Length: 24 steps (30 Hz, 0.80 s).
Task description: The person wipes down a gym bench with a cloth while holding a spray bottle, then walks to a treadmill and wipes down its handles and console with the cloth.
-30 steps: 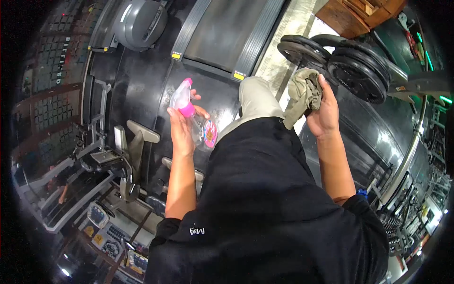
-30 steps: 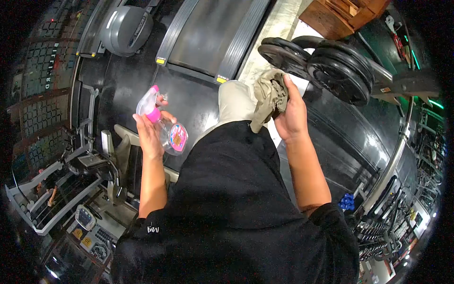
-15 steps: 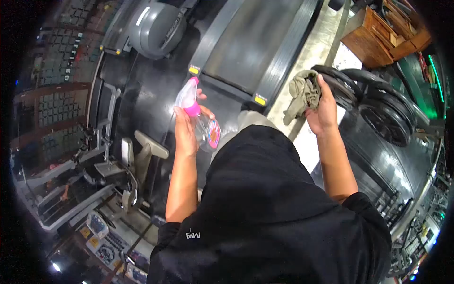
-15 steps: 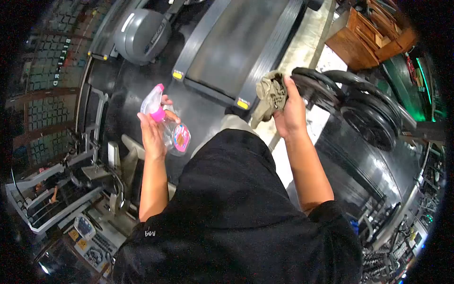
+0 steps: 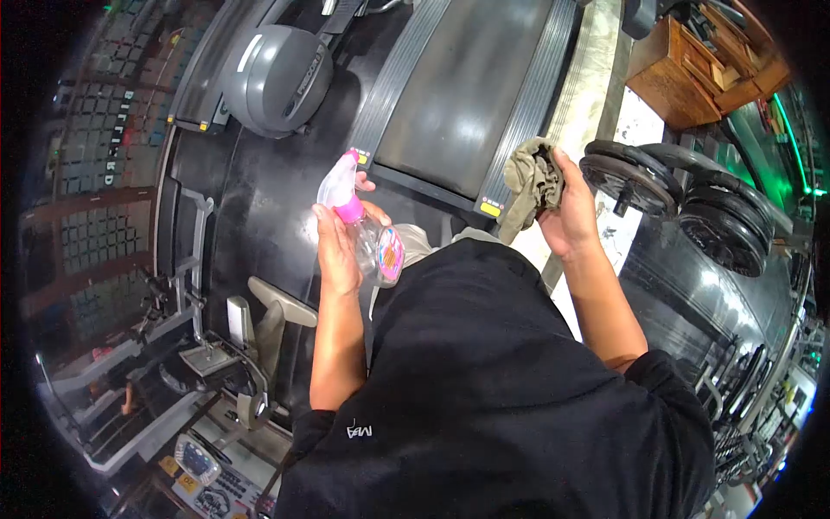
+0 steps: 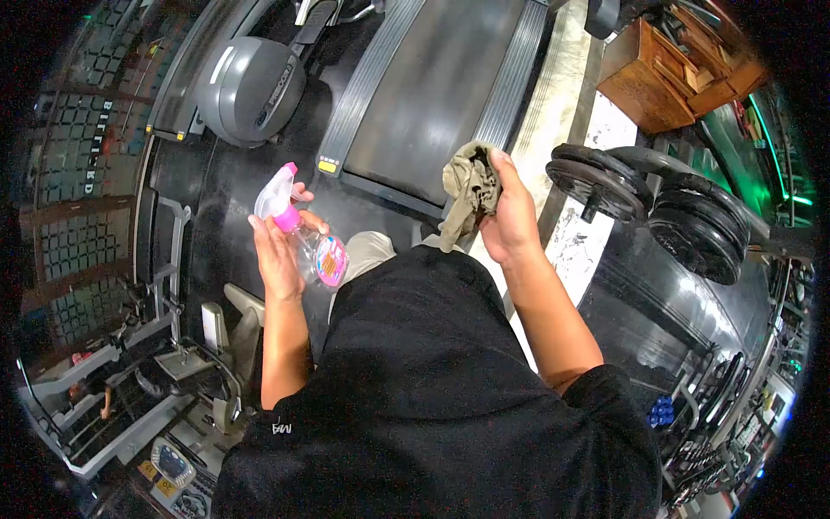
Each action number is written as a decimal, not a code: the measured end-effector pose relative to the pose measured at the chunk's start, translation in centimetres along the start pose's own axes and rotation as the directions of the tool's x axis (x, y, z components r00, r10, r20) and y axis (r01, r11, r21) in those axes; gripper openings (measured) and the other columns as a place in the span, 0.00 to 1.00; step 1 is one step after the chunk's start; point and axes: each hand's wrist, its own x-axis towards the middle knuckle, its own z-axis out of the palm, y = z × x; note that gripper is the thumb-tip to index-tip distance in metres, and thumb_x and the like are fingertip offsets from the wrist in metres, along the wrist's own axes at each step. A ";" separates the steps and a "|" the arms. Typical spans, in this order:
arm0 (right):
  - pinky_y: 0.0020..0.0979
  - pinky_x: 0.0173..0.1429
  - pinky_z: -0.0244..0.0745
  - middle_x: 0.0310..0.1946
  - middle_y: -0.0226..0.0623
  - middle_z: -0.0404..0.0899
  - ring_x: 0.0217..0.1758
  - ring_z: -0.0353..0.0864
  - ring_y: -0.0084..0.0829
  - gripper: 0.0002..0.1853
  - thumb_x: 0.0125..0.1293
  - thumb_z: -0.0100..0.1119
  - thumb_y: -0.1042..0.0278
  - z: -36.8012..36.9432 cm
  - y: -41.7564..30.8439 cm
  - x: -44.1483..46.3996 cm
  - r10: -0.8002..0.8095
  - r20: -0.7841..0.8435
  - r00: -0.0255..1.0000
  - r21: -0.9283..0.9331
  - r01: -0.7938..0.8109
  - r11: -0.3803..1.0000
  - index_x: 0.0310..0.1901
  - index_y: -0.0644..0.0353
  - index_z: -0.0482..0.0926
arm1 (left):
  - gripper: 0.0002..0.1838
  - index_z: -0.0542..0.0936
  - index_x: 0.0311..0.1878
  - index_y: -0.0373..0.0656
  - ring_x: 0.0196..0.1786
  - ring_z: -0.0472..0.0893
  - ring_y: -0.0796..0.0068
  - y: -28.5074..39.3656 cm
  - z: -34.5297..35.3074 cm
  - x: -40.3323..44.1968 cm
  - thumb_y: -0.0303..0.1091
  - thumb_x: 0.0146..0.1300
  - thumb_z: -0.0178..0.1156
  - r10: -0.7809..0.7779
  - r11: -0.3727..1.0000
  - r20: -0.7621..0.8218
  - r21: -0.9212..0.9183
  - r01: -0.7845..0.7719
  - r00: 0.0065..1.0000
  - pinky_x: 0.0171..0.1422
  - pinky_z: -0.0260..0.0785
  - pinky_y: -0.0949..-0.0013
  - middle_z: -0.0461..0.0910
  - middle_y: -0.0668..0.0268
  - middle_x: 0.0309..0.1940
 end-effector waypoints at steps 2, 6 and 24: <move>0.37 0.60 0.78 0.50 0.32 0.87 0.53 0.86 0.31 0.19 0.81 0.49 0.51 2.2 0.4 0.6 -0.018 -0.011 1.000 -0.006 0.017 1.000 0.58 0.54 0.81 | 0.47 0.68 0.72 0.32 0.37 0.83 0.66 -0.2 -1.8 1.4 0.72 0.78 0.30 -0.027 0.999 0.024 -0.020 0.028 0.999 0.49 0.75 0.60 0.79 0.56 0.54; 0.37 0.59 0.79 0.51 0.32 0.86 0.55 0.85 0.31 0.18 0.82 0.49 0.50 6.5 1.8 2.6 -0.076 0.010 0.997 0.004 0.076 0.997 0.59 0.52 0.78 | 0.45 0.68 0.72 0.33 0.36 0.83 0.66 1.1 -4.7 5.5 0.68 0.80 0.28 -0.005 1.000 0.073 -0.022 0.007 0.997 0.48 0.75 0.60 0.79 0.56 0.54; 0.40 0.59 0.81 0.51 0.31 0.86 0.53 0.87 0.29 0.18 0.80 0.55 0.49 23.3 8.8 4.4 -0.338 -0.142 0.930 0.217 0.362 0.907 0.58 0.52 0.80 | 0.39 0.65 0.74 0.30 0.43 0.83 0.66 5.4 -23.1 21.5 0.60 0.82 0.39 0.037 0.992 0.448 -0.124 0.021 0.893 0.52 0.75 0.61 0.76 0.54 0.59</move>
